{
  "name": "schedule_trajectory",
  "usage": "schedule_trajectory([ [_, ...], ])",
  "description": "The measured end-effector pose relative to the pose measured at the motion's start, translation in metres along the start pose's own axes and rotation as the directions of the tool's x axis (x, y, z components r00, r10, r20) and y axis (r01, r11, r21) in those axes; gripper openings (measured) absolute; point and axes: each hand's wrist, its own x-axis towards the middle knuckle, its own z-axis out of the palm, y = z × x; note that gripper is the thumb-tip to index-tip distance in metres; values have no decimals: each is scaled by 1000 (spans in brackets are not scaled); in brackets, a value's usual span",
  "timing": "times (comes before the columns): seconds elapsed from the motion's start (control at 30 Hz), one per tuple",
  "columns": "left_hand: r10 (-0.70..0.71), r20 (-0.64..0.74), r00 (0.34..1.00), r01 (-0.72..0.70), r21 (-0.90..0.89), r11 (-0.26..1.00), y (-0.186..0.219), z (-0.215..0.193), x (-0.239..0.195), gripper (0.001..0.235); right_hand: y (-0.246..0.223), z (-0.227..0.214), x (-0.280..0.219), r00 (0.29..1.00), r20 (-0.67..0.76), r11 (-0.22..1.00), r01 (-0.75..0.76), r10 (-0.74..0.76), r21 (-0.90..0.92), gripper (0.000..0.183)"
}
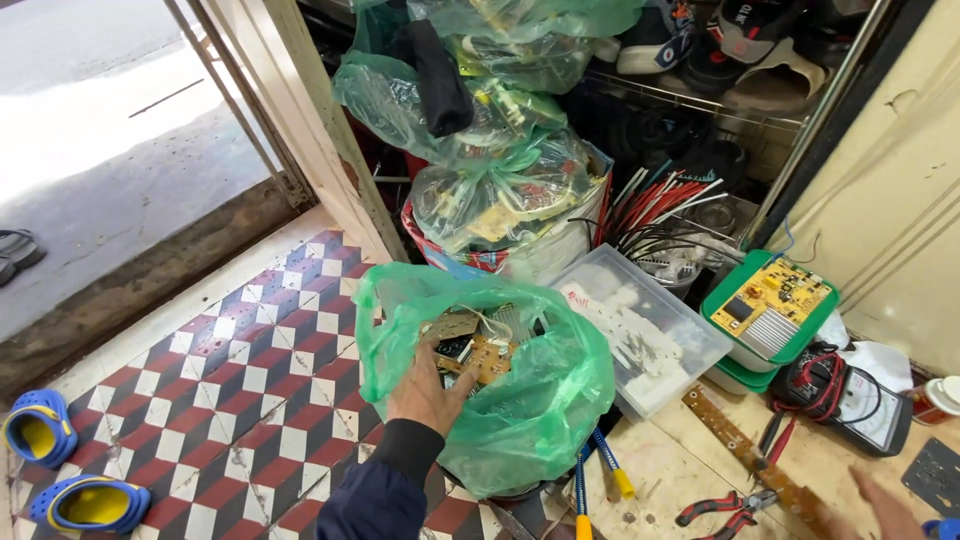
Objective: The person sits at a cluttered workbench and handles several electronic circuit boards, picking them up, turning them over, and placing them into a green plastic bag. They also move a roll of white tape and a small digital device on the table.
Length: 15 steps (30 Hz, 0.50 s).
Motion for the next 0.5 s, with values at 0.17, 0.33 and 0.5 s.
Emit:
schedule_trajectory([
  [0.17,-31,-34,999,28,-67,997,9,2,-16,71,-289,-126,-154,895,-390,951,283,-216,123,53],
  [0.33,-84,40,996,86,-62,994,17,1,-31,49,-465,-135,-227,722,-269,725,680,-638,105,48],
  [0.5,-60,-24,998,58,-82,995,11,8,-35,48,-562,-48,-210,196,-109,221,923,-975,-316,32],
])
